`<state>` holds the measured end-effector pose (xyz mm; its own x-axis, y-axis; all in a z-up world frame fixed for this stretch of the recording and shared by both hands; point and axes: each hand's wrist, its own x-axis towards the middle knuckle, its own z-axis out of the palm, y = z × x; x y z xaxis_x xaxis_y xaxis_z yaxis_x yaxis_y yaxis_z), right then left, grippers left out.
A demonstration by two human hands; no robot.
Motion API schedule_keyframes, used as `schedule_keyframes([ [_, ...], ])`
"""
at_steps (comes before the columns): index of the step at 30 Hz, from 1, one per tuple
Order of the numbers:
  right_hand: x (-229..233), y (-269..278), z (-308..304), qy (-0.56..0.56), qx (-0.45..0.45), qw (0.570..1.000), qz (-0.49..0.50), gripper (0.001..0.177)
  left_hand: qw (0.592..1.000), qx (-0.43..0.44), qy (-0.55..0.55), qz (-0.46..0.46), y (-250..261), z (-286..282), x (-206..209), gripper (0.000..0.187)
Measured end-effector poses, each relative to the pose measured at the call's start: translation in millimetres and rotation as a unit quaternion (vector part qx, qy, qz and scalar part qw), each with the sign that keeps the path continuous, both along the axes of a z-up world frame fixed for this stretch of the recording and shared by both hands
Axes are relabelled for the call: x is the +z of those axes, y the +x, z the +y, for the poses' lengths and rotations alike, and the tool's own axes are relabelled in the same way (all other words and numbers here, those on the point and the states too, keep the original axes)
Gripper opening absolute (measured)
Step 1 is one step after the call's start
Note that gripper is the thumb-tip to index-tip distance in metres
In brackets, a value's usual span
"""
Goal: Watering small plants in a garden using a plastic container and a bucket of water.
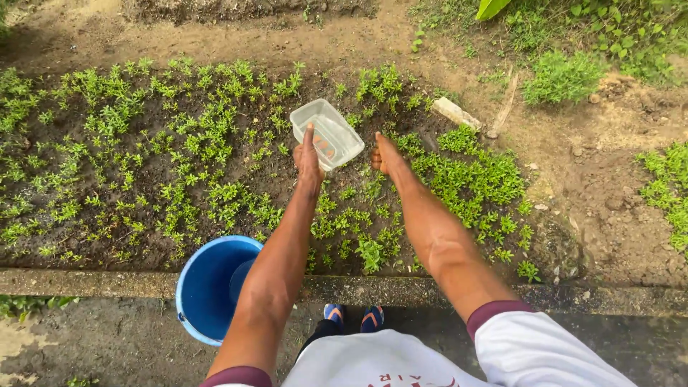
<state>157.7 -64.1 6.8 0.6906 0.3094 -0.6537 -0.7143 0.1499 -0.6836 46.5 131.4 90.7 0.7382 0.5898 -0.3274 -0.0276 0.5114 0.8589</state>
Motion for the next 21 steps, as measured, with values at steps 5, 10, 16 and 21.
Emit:
schedule_keyframes([
  [5, -20, 15, 6, -0.008, -0.06, 0.995, 0.074, 0.031, 1.0, 0.015, 0.016, 0.007, 20, -12, 6, 0.065],
  [10, -29, 81, 22, 0.054, -0.077, 0.995, 0.029, 0.037, 0.997, 0.037, 0.067, -0.019, 71, -21, 15, 0.062],
  [16, 20, 118, 31, 0.037, -0.051, 0.996, -0.062, 0.026, 0.993, 0.066, 0.097, -0.009, 99, -23, 33, 0.067],
  [21, 115, 99, 16, -0.057, -0.023, 0.998, -0.015, 0.021, 0.994, -0.005, -0.064, -0.091, 114, -12, 38, 0.076],
])
